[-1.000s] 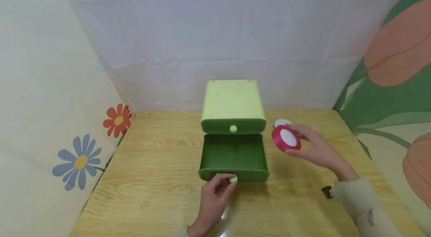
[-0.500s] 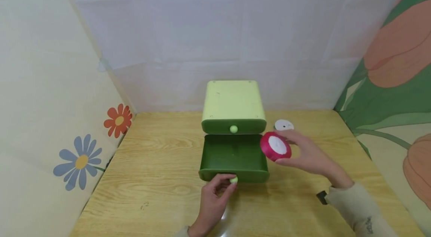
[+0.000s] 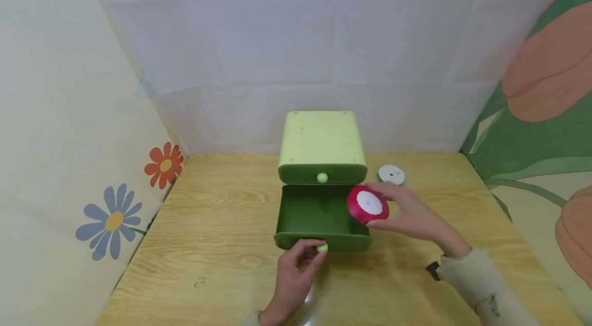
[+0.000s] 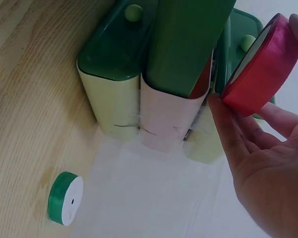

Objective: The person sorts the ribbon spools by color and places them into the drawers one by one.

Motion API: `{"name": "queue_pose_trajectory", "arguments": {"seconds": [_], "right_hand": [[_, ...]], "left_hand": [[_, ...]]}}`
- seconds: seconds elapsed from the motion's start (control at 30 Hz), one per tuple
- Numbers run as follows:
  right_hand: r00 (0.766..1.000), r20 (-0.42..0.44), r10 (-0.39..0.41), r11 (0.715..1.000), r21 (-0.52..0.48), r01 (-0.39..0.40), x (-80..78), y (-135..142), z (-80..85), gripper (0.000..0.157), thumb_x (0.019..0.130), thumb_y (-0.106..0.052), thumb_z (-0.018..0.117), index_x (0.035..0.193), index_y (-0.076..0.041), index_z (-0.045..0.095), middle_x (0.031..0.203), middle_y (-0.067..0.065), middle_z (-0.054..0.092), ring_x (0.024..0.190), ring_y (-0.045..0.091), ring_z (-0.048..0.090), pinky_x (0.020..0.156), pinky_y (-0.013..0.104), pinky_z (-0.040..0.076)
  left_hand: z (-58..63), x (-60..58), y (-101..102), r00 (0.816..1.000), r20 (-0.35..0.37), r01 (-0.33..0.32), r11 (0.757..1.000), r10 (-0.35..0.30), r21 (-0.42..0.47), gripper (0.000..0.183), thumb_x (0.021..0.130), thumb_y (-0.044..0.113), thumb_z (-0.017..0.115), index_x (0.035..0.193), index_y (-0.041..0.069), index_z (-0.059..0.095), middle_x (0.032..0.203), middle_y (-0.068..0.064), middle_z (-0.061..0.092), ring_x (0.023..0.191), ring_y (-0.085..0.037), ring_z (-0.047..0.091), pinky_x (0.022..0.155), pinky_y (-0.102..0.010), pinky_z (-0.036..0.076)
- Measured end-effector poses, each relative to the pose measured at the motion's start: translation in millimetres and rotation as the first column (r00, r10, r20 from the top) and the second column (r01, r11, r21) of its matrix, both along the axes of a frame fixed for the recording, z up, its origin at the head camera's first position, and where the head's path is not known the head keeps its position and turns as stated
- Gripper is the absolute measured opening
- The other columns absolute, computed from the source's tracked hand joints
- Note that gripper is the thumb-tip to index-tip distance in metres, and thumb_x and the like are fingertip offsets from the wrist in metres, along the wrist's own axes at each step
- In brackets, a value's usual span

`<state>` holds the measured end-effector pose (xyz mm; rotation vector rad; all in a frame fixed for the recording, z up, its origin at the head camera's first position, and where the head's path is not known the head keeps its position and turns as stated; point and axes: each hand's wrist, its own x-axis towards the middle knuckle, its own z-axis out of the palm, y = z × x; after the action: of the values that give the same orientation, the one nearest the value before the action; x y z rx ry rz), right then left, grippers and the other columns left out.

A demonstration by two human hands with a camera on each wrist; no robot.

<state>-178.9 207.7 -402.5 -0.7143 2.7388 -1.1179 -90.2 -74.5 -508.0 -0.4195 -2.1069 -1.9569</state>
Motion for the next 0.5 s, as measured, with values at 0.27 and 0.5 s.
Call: {"name": "queue_pose_trajectory", "arguments": {"seconds": [0.27, 0.5], "right_hand": [[1.000, 0.006, 0.023, 1.000, 0.000, -0.023, -3.8, -7.7, -4.5, 0.086, 0.079, -0.051, 0.088, 0.151, -0.021, 0.052, 0.147, 0.000, 0.059, 0.132, 0.027, 0.059, 0.102, 0.058, 0.056], [1.000, 0.004, 0.019, 1.000, 0.025, -0.019, -4.5, -13.8, -8.1, 0.089, 0.078, -0.051, 0.089, 0.150, -0.015, 0.053, 0.149, 0.006, 0.059, 0.137, 0.032, 0.055, 0.105, 0.061, 0.053]], "left_hand": [[-1.5, 0.2, 0.9, 1.000, -0.019, -0.011, 1.000, 0.011, -0.003, 0.015, 0.095, 0.010, 0.075, 0.109, 0.011, 0.073, 0.094, -0.019, 0.075, 0.079, -0.030, 0.074, 0.073, -0.030, 0.065], [-0.9, -0.4, 0.9, 0.999, -0.032, -0.012, 1.000, 0.011, -0.009, 0.015, 0.095, 0.010, 0.074, 0.110, 0.011, 0.073, 0.094, -0.017, 0.075, 0.079, -0.028, 0.074, 0.073, -0.030, 0.065]]}}
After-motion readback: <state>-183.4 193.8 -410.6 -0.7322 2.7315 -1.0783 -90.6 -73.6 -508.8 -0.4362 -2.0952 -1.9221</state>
